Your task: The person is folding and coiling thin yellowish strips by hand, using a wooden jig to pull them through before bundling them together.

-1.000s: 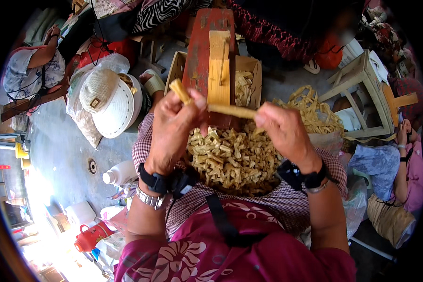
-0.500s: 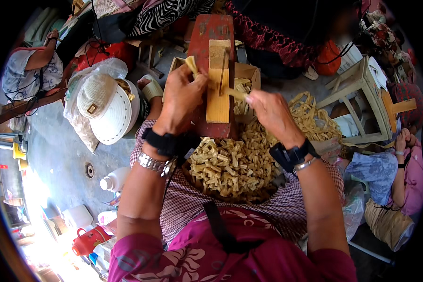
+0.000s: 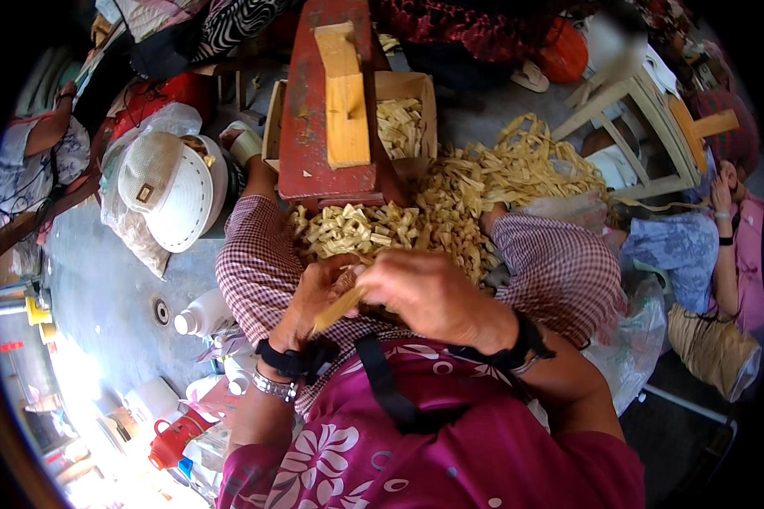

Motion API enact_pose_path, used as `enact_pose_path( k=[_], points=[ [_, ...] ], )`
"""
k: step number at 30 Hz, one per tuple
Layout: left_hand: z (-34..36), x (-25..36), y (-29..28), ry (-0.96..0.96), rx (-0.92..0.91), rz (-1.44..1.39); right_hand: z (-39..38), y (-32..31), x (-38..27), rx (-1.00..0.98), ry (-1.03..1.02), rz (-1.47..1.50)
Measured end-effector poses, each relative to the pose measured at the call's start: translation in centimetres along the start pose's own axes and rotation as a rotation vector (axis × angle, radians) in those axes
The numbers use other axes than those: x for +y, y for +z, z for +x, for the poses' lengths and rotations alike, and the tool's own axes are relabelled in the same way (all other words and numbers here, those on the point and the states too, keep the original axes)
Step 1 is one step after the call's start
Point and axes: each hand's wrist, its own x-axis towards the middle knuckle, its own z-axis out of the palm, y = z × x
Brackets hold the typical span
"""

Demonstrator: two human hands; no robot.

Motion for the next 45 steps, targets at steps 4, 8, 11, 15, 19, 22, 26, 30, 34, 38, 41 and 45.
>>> enact_pose_path(
  k=[4,8,11,15,19,22,26,30,34,38,41,45],
  points=[
    [-0.2,0.5,2.6,-0.194,-0.048,-0.324,-2.3,3.8,-0.7,-0.074,-0.021,0.03],
    [0.3,0.5,4.0,-0.313,-0.076,-0.803,-4.4,5.1,-1.6,-0.264,0.122,0.271],
    [0.7,0.8,4.2,-0.261,-0.028,-0.881,-4.7,4.6,-1.9,-0.244,0.189,0.54],
    [-0.7,0.8,3.8,-0.167,0.1,-0.53,-5.4,4.3,-2.2,-0.136,0.441,0.74],
    [-1.8,0.3,4.1,-0.068,0.203,-0.411,-5.7,4.2,-0.5,0.355,0.484,0.611],
    [-3.1,0.3,4.4,-0.018,0.214,-0.174,-5.8,5.0,-0.4,0.498,0.556,0.379],
    [-3.8,0.4,4.8,-0.129,0.137,-0.371,-5.7,4.7,0.0,0.376,0.383,0.094],
    [-3.9,2.0,5.5,-0.164,0.065,-0.461,-5.2,4.2,-0.7,0.365,0.509,0.33],
    [-4.4,2.0,4.6,-0.081,0.029,-0.315,-4.9,4.9,-0.6,0.37,0.55,0.307],
    [-4.9,2.9,5.0,0.579,0.396,0.562,-4.6,4.8,0.0,0.279,0.611,0.31],
    [-5.1,3.8,5.2,0.762,0.442,0.85,-4.7,4.8,0.6,0.18,0.671,0.476],
    [-5.7,3.6,5.4,0.737,0.329,0.83,-6.2,4.0,2.4,-0.077,0.687,0.442]
  ],
)
